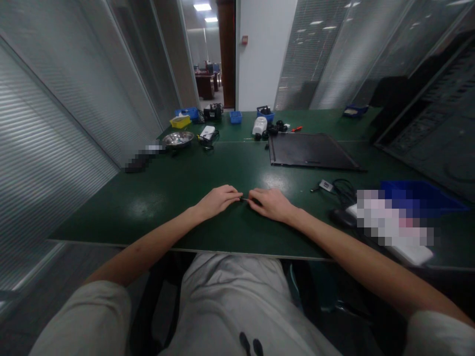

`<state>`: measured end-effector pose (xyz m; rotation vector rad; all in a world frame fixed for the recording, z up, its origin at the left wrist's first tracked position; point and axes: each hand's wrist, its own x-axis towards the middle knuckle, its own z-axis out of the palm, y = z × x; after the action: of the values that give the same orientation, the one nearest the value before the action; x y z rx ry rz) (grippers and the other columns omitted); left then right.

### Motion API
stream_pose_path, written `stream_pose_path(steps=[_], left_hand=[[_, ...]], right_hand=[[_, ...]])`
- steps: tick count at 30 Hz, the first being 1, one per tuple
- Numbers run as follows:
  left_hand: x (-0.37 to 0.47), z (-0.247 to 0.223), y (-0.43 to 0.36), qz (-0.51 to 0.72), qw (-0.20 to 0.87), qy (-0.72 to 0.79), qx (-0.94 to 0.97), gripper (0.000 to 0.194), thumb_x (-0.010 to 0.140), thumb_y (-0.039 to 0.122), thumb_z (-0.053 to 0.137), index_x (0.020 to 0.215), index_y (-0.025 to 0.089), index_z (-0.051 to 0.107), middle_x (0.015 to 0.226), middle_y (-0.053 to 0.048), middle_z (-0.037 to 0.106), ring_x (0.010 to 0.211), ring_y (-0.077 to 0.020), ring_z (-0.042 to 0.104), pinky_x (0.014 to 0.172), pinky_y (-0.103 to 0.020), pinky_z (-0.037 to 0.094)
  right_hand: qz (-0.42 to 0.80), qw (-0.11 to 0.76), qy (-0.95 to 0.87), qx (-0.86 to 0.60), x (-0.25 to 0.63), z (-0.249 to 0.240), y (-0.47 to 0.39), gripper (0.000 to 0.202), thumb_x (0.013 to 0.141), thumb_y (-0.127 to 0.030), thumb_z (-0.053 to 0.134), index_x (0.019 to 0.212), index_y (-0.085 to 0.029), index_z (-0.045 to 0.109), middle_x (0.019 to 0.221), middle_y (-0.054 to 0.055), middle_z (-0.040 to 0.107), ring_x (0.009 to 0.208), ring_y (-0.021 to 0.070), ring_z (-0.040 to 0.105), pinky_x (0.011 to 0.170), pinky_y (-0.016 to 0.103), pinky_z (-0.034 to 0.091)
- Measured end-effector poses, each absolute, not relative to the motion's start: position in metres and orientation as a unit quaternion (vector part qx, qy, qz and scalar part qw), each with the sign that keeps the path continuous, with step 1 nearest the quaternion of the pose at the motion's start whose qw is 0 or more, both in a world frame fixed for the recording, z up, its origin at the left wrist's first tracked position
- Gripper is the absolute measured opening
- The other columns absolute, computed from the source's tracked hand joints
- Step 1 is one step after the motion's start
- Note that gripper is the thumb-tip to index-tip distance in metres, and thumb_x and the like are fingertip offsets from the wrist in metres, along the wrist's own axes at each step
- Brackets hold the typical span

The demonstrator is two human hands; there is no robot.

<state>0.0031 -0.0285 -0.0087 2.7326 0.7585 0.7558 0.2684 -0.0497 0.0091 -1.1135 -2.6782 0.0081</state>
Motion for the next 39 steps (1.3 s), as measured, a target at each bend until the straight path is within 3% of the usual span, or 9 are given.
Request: stream_pose_path(steps=[14, 23, 31, 39], left_hand=[[0.005, -0.013, -0.028, 0.27, 0.118, 0.258, 0.92, 0.032, 0.107, 0.028, 0.052, 0.128, 0.017, 0.074, 0.119, -0.012, 0.071, 0.11, -0.0211, 0.067, 0.097, -0.034, 0.055], [0.006, -0.009, -0.023, 0.307, 0.201, 0.27, 0.89, 0.026, 0.104, 0.029, 0.06, 0.12, 0.017, 0.078, 0.114, -0.009, 0.074, 0.105, -0.0198, 0.071, 0.095, -0.031, 0.055], [0.007, -0.007, -0.031, 0.275, 0.155, 0.26, 0.913, 0.029, 0.106, 0.026, 0.056, 0.123, 0.015, 0.077, 0.116, -0.012, 0.073, 0.108, -0.0217, 0.069, 0.098, -0.033, 0.054], [0.008, -0.003, -0.028, 0.325, 0.255, 0.301, 0.859, 0.025, 0.102, 0.032, 0.064, 0.115, 0.018, 0.08, 0.112, -0.009, 0.076, 0.103, -0.0206, 0.072, 0.093, -0.03, 0.054]], right_hand=[[0.009, 0.129, -0.916, -0.379, 0.265, 0.006, -0.049, 0.028, 0.109, -0.04, 0.043, 0.106, -0.021, 0.062, 0.097, 0.006, 0.07, 0.073, 0.0163, 0.061, 0.064, 0.029, 0.028], [0.05, 0.166, -0.913, -0.37, 0.268, 0.003, -0.047, 0.028, 0.11, -0.041, 0.042, 0.109, -0.021, 0.062, 0.098, 0.005, 0.071, 0.077, 0.0167, 0.063, 0.067, 0.028, 0.031], [0.013, 0.133, -0.921, -0.365, 0.268, 0.006, -0.049, 0.028, 0.109, -0.04, 0.043, 0.108, -0.021, 0.063, 0.098, 0.006, 0.07, 0.073, 0.0163, 0.061, 0.065, 0.029, 0.029], [0.037, 0.172, -0.91, -0.375, 0.266, 0.003, -0.048, 0.027, 0.11, -0.04, 0.042, 0.109, -0.021, 0.061, 0.099, 0.005, 0.071, 0.078, 0.017, 0.064, 0.067, 0.029, 0.032]])
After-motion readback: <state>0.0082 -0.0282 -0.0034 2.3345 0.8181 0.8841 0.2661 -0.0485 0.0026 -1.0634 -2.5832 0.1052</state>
